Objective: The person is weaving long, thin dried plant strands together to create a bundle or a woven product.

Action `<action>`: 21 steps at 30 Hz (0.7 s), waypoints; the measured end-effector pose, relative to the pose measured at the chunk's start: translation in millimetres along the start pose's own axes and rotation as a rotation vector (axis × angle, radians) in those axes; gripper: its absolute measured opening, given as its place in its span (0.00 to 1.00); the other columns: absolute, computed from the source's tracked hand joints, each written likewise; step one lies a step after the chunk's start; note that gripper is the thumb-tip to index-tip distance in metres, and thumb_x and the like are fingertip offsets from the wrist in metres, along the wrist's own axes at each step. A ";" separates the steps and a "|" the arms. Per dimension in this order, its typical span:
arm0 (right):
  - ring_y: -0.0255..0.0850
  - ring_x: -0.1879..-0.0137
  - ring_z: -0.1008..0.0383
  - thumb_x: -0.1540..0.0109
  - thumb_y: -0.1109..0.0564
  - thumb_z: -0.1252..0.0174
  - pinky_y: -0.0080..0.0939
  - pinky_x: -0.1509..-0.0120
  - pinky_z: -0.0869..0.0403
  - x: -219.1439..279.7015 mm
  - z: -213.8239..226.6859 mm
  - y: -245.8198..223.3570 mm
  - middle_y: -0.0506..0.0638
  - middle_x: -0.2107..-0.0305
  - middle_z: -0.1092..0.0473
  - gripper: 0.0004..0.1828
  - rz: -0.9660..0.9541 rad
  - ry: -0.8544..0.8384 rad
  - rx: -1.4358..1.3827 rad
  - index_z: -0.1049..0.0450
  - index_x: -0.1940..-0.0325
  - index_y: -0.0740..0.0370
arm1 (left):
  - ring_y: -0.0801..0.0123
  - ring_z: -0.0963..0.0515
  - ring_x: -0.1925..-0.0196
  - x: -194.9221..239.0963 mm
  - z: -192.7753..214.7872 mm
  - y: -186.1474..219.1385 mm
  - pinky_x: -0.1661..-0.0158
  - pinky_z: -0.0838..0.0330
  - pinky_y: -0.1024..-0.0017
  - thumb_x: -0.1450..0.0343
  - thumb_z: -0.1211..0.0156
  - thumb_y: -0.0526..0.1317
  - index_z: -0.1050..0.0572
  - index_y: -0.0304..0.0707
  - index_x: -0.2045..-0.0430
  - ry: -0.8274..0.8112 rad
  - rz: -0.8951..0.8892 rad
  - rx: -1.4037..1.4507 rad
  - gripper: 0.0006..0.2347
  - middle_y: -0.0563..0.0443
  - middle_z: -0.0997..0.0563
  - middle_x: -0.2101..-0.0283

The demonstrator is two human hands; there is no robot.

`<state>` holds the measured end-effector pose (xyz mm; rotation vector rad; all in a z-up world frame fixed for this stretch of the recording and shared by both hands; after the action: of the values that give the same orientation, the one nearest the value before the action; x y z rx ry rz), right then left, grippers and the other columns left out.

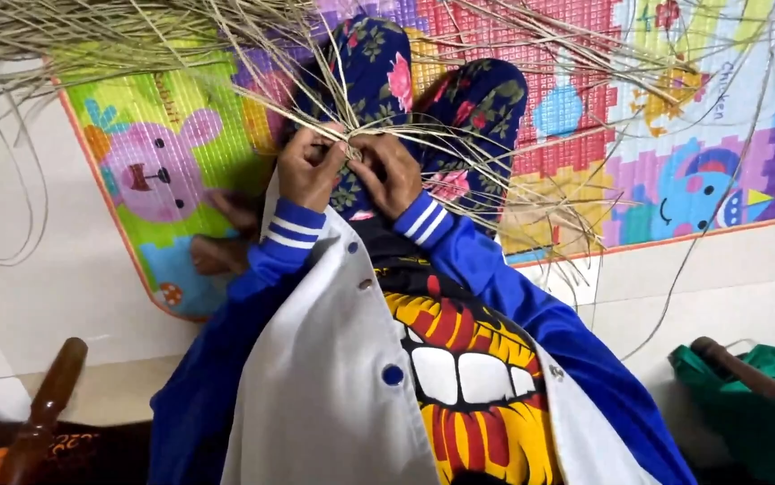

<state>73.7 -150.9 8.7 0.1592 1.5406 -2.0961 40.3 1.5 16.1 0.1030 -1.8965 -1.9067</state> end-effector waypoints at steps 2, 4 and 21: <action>0.51 0.65 0.25 0.38 0.60 0.33 0.49 0.54 0.24 2.2 -1.4 1.1 0.51 0.74 0.31 0.17 -0.005 -0.007 0.003 0.24 0.45 0.60 | 0.72 0.22 0.74 -2.7 1.3 -2.0 0.76 0.27 0.77 0.32 0.34 0.33 0.19 0.34 0.59 0.003 -0.077 -0.063 0.10 0.50 0.22 0.70; 0.52 0.65 0.25 0.38 0.60 0.33 0.49 0.53 0.24 2.6 -1.5 3.7 0.52 0.74 0.32 0.17 -0.005 -0.011 0.011 0.24 0.45 0.60 | 0.70 0.21 0.73 -9.9 0.2 -7.1 0.74 0.26 0.78 0.34 0.34 0.32 0.18 0.36 0.62 0.003 -0.158 -0.123 0.08 0.48 0.23 0.69; 0.51 0.65 0.25 0.38 0.59 0.33 0.49 0.55 0.24 2.5 -4.2 5.1 0.51 0.73 0.32 0.16 0.019 -0.002 0.027 0.23 0.46 0.60 | 0.58 0.17 0.74 -36.0 9.1 -18.7 0.75 0.24 0.68 0.37 0.23 0.35 0.18 0.42 0.72 -0.066 -0.259 -0.494 0.07 0.44 0.19 0.77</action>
<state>73.2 -149.0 1.9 0.1810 1.5048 -2.1021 64.5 22.1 -10.7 0.1373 -1.4494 -2.5259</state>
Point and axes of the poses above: each hand's wrist, its own x-axis away from the middle knuckle, its own z-axis out of the back of the hand, y = z × x, the point moved 3 cm from there along -x, towards the middle knuckle
